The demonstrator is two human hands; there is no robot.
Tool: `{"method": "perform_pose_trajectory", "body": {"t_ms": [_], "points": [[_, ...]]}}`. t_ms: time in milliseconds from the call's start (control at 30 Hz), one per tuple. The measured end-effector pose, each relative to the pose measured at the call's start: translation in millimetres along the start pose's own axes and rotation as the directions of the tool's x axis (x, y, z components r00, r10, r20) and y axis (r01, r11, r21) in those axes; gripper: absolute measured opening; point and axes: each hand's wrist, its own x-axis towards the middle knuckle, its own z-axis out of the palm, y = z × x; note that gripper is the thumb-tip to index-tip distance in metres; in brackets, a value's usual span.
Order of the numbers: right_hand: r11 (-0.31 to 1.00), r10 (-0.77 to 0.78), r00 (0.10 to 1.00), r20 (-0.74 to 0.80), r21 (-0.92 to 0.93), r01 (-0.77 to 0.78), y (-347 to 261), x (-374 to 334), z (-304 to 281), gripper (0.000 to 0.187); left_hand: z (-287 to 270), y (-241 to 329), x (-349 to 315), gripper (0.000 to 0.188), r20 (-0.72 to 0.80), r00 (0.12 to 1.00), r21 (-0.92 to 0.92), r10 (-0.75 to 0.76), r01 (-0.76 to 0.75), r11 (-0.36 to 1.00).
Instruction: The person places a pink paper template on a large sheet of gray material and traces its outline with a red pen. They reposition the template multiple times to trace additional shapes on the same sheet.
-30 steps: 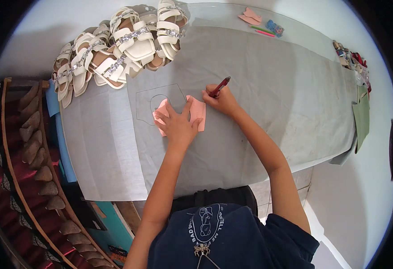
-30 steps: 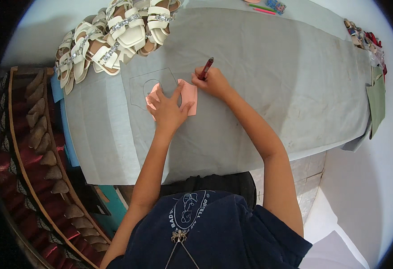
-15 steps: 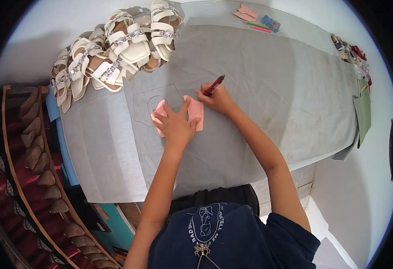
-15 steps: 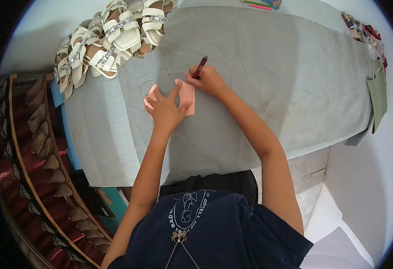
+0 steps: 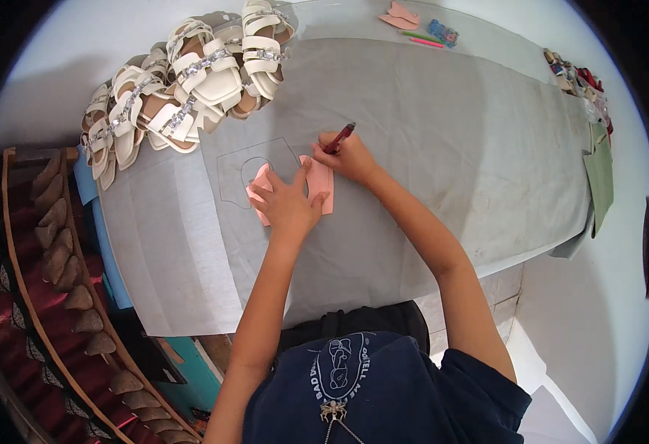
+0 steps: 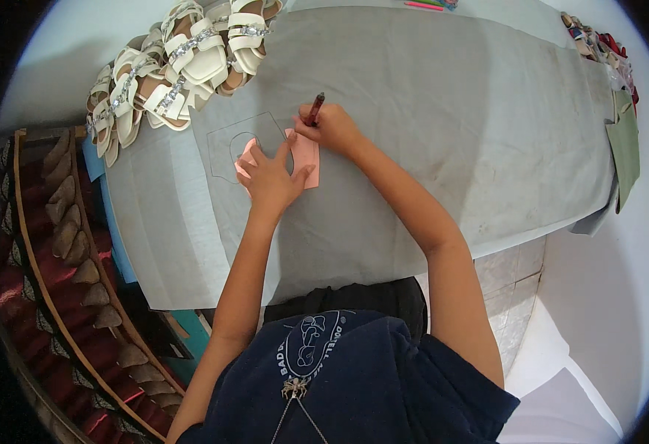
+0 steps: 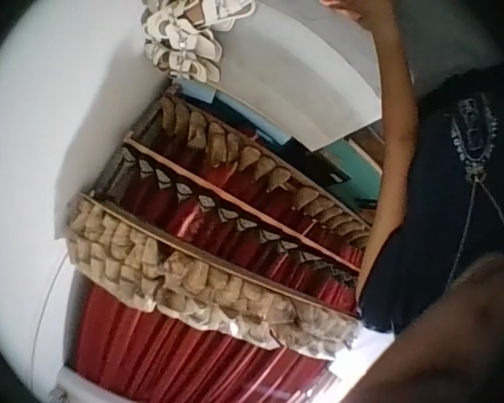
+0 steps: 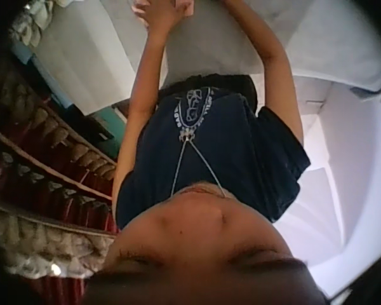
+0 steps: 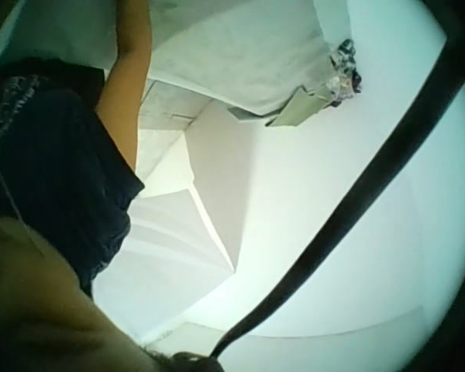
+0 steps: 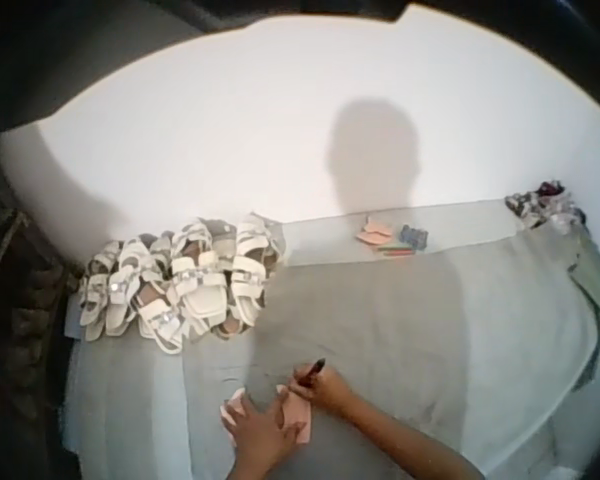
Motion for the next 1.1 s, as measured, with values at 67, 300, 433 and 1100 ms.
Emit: {"method": "perform_pose_trajectory", "body": {"t_ms": [67, 300, 433, 1100], "points": [[1.0, 0.009, 1.0, 0.008, 0.017, -0.009, 1, -3, -3, 0.032, 2, -3, -1, 0.065, -0.034, 0.999, -0.014, 0.029, -0.029, 0.999], [0.991, 0.049, 0.997, 0.064, 0.12, -0.056, 6, -12, -15, 0.032, -4, 2, -1, 0.066, 0.029, 0.999, 0.046, -0.02, 0.018, 0.999], [0.982, 0.122, 0.988, 0.1, 0.132, -0.134, 4, -14, -17, 0.032, -4, 3, -2, 0.067, 0.012, 1.0, 0.045, -0.016, 0.015, 0.999], [0.998, 0.061, 0.991, -0.122, 0.015, -0.059, -5, -25, -9, 0.03, 0, 0, -2, 0.067, -0.021, 1.0, 0.059, 0.007, -0.006, 0.998]]}}
